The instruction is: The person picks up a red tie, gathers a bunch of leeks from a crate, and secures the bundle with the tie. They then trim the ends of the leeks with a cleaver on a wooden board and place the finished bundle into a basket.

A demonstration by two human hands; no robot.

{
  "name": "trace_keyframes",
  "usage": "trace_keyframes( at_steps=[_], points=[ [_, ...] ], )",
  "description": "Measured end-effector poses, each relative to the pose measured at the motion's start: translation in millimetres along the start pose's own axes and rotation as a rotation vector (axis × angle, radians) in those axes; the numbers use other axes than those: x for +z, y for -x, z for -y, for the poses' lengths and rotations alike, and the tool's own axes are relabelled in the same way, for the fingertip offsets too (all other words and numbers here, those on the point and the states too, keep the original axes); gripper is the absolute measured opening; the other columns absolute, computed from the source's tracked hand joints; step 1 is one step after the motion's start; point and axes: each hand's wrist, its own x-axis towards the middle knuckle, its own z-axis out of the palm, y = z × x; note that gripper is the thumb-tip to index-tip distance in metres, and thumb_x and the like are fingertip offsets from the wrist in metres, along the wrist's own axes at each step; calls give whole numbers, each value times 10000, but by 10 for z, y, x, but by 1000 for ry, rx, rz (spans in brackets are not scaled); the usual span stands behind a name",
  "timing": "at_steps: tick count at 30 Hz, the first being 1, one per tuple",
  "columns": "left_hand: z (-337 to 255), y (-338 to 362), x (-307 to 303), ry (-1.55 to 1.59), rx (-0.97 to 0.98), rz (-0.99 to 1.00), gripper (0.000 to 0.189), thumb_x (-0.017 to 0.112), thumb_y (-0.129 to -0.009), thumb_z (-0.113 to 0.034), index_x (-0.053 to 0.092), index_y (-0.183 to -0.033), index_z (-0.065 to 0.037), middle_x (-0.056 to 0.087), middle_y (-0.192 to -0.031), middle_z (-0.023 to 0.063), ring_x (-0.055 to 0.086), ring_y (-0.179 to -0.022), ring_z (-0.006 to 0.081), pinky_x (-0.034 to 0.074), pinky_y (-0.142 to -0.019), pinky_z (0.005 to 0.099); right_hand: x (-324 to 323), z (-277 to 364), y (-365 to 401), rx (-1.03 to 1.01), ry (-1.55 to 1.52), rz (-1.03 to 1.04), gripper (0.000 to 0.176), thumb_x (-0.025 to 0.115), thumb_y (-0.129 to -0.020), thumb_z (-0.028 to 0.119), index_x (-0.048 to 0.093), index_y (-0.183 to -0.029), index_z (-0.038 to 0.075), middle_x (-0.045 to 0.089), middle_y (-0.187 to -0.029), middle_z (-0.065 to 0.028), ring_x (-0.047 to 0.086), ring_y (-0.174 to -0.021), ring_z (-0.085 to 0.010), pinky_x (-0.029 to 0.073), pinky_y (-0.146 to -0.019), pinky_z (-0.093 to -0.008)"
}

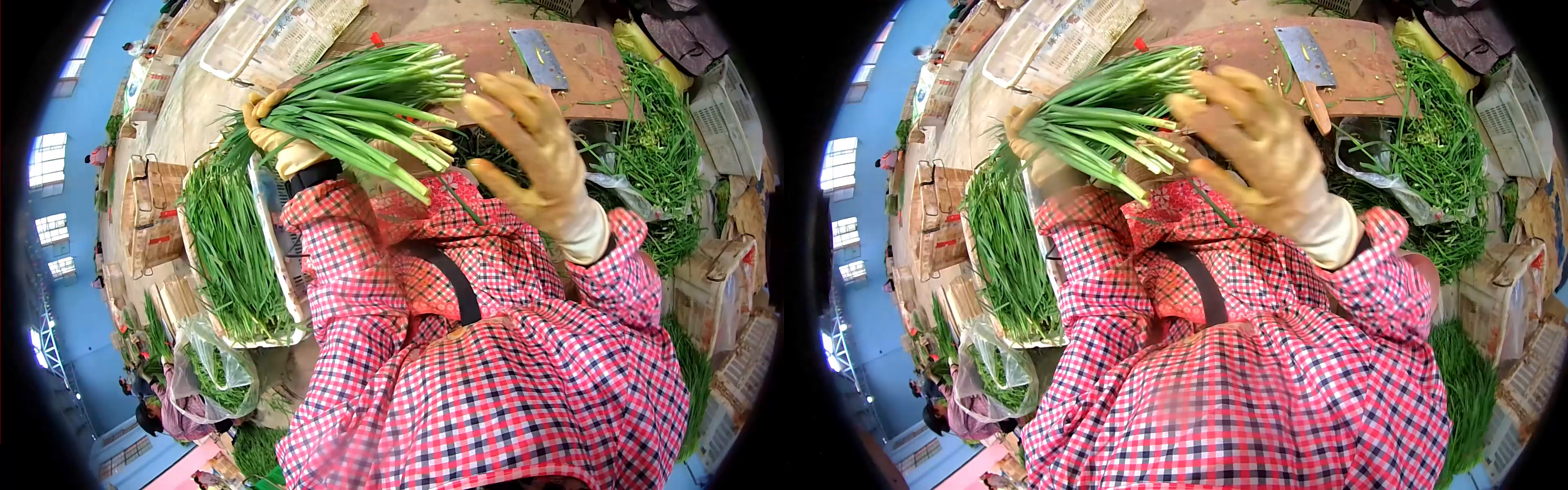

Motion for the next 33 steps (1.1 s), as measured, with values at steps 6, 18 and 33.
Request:
trace_keyframes(
  at_steps=[6,18,33],
  points=[
    [-23,-45,-114,-48,-169,-21,184,647,-886,-245,582,-758,-130,549,-586,-77,527,-526,90,491,-550,237,593,-244,-38,-266,299,11,422,695,-755,188,655,-1175,189,630,-1226,-36,609,-1104,-235,509,-830,-370],
    [66,-89,-196,118,-556,65,187,607,-915,-198,618,-802,-50,508,-542,-71,502,-526,139,483,-547,265,303,-72,145,-353,54,-122,182,691,-712,134,708,-893,131,677,-1085,7,651,-1001,-197,519,-780,-369],
    [64,-106,-218,128,-61,60,182,653,-897,-189,618,-940,-15,511,-557,-77,515,-521,91,496,-654,275,641,-251,371,745,-1211,14,330,644,-937,216,635,-1183,-4,719,-1013,-100,678,-900,-184,522,-783,-280]
  ],
)
